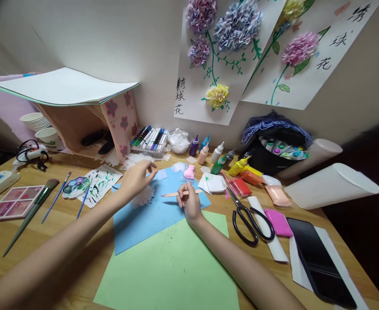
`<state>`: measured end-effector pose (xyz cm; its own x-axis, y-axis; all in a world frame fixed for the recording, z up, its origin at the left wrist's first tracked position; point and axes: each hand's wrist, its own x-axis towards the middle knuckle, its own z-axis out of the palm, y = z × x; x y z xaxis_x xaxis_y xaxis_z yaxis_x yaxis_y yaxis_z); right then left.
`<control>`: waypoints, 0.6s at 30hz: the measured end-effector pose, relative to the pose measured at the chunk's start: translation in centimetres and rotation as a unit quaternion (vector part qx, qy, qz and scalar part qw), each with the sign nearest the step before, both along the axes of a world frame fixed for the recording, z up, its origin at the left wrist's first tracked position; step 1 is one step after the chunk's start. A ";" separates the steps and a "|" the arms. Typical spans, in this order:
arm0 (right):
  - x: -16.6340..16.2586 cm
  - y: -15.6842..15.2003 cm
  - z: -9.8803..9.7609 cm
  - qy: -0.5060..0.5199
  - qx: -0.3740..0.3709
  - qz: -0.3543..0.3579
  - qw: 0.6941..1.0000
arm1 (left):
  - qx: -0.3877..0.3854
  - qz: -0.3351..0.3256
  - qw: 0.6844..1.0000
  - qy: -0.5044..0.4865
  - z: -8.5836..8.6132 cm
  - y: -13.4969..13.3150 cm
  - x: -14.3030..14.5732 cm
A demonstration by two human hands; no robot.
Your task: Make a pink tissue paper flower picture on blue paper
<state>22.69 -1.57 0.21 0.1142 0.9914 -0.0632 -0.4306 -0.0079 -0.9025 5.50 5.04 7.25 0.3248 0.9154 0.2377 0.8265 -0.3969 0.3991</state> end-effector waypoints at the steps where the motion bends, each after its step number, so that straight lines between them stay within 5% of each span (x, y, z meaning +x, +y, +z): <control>1: 0.0 0.0 0.1 0.010 0.002 -0.004 1.000 | -0.010 -0.001 1.000 0.024 -0.2 1.3 0.9; 5: 0.1 0.1 0.2 0.039 0.003 -0.014 0.999 | -0.060 -0.035 0.996 0.062 -2.3 5.3 2.8; 9: 0.1 0.1 0.3 0.047 0.003 -0.011 0.999 | -0.066 -0.058 0.994 0.063 -3.8 6.2 2.8; 18: 0.3 0.0 0.6 0.040 -0.001 -0.006 0.999 | -0.055 -0.084 0.995 -0.017 -2.2 4.4 0.8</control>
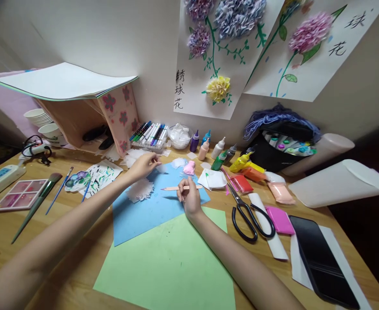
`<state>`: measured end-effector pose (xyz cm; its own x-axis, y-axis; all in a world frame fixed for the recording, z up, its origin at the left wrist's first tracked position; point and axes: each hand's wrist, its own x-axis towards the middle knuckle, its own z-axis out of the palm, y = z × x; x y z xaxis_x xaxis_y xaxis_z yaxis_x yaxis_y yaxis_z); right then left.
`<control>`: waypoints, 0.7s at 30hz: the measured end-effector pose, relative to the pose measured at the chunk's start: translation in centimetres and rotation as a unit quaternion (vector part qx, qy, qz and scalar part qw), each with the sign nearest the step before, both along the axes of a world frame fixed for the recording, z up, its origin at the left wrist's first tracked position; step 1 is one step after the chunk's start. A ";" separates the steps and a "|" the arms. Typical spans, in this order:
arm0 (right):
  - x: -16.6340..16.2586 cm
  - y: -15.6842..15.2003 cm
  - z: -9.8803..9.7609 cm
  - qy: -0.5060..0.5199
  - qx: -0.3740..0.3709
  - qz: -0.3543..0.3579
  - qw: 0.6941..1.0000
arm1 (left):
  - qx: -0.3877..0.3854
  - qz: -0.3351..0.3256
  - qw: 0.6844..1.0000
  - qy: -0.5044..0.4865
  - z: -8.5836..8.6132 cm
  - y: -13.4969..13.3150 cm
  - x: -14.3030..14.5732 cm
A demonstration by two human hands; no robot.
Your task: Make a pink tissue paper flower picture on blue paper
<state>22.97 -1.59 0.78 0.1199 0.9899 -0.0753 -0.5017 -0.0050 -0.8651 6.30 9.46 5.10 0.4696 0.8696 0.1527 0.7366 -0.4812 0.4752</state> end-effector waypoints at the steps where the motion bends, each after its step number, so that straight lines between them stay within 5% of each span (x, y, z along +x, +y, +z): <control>1: 0.0 0.0 0.0 0.000 0.003 0.000 1.000 | -0.001 0.005 0.999 -0.044 0.5 -0.7 -0.6; 5: 0.1 0.0 -0.1 -0.009 0.014 0.015 1.000 | -0.003 0.056 0.979 -0.194 2.4 -5.5 -3.3; 10: -0.1 -1.3 0.2 -0.133 0.071 0.098 0.984 | -0.144 0.060 0.954 -0.256 2.0 -12.3 -6.2; 14: -1.6 -2.7 0.7 -0.327 0.176 0.221 0.902 | -0.223 0.042 0.944 -0.239 -0.1 -14.7 -7.7; 17: -2.9 -2.9 0.8 -0.424 0.269 0.228 0.834 | -0.235 0.046 0.942 -0.235 -1.2 -14.9 -8.0; 21: -3.9 -2.5 0.6 -0.453 0.304 0.201 0.814 | -0.209 0.062 0.945 -0.243 -1.7 -14.8 -7.8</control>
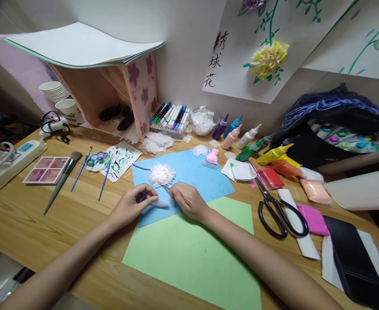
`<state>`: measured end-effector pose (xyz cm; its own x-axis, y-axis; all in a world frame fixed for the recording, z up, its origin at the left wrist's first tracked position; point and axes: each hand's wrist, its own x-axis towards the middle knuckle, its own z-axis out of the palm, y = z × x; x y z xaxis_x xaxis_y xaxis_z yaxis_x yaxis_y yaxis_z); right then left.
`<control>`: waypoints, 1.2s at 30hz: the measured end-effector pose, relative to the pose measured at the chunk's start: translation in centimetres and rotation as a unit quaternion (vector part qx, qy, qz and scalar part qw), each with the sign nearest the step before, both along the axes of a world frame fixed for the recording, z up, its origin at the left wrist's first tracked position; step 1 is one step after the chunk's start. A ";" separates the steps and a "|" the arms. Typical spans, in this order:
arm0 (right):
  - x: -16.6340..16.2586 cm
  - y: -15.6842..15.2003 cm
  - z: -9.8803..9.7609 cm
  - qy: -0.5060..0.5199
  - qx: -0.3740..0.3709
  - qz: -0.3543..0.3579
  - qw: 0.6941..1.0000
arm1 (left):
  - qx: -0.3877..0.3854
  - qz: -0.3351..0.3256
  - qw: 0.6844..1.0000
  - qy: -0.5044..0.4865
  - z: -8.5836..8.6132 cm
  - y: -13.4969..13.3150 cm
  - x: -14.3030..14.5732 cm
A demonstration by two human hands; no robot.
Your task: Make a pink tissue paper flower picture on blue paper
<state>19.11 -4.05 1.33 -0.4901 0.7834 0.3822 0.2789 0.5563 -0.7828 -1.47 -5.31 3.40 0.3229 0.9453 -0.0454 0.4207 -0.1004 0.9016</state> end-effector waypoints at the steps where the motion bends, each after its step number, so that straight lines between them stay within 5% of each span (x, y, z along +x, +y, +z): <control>1: -0.1 0.1 -0.1 0.001 0.003 -0.002 1.000 | 0.007 0.011 1.000 0.004 -0.1 0.0 0.1; 13: -0.1 0.2 -0.1 0.004 -0.017 -0.001 1.000 | 0.167 0.067 0.971 0.156 -0.8 0.8 1.7; 18: 0.3 -0.2 -0.3 0.048 0.046 -0.017 0.998 | 0.214 0.084 0.953 0.198 -1.2 1.2 1.7; 36: -0.4 -0.3 -0.6 -0.091 0.164 0.035 0.982 | 0.239 0.102 0.951 0.168 -1.5 1.9 1.4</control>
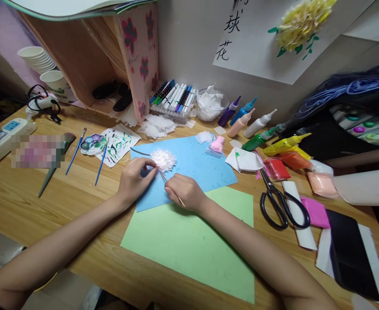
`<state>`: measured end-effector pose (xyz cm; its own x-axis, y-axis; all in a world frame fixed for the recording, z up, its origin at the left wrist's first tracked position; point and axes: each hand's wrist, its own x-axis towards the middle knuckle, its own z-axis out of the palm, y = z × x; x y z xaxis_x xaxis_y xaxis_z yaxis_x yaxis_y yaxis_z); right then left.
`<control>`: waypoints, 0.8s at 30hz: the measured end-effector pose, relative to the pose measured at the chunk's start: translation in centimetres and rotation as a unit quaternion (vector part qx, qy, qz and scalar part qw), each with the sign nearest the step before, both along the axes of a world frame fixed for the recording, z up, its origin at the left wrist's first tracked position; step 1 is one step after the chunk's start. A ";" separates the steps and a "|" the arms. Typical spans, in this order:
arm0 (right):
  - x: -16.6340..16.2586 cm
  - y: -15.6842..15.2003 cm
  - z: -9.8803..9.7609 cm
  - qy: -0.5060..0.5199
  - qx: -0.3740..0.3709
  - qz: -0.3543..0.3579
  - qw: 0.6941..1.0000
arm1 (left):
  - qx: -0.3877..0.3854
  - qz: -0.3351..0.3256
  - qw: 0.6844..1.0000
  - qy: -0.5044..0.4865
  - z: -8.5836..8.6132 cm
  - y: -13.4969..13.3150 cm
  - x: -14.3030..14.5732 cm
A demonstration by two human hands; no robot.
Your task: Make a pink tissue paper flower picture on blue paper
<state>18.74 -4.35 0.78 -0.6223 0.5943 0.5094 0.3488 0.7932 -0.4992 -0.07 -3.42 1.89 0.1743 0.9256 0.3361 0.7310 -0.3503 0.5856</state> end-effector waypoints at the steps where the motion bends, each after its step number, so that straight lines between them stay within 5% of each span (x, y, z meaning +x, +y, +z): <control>1: 0.0 0.0 0.0 -0.004 0.002 -0.005 1.000 | -0.004 -0.001 1.000 -0.002 0.0 0.0 0.0; 15: -0.7 0.9 -0.1 0.012 -0.038 -0.025 0.999 | -0.077 0.099 0.987 -0.096 -1.2 0.9 -0.3; 24: -4.1 3.5 3.3 0.033 -0.151 -0.095 0.983 | -0.087 0.096 0.988 -0.082 -1.0 0.9 -0.3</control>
<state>14.68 -0.89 4.10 -0.4573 0.8272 0.3267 0.4351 0.5284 -0.7290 -0.33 -2.50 0.93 -0.0539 0.9826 0.1778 0.6645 -0.0976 0.7409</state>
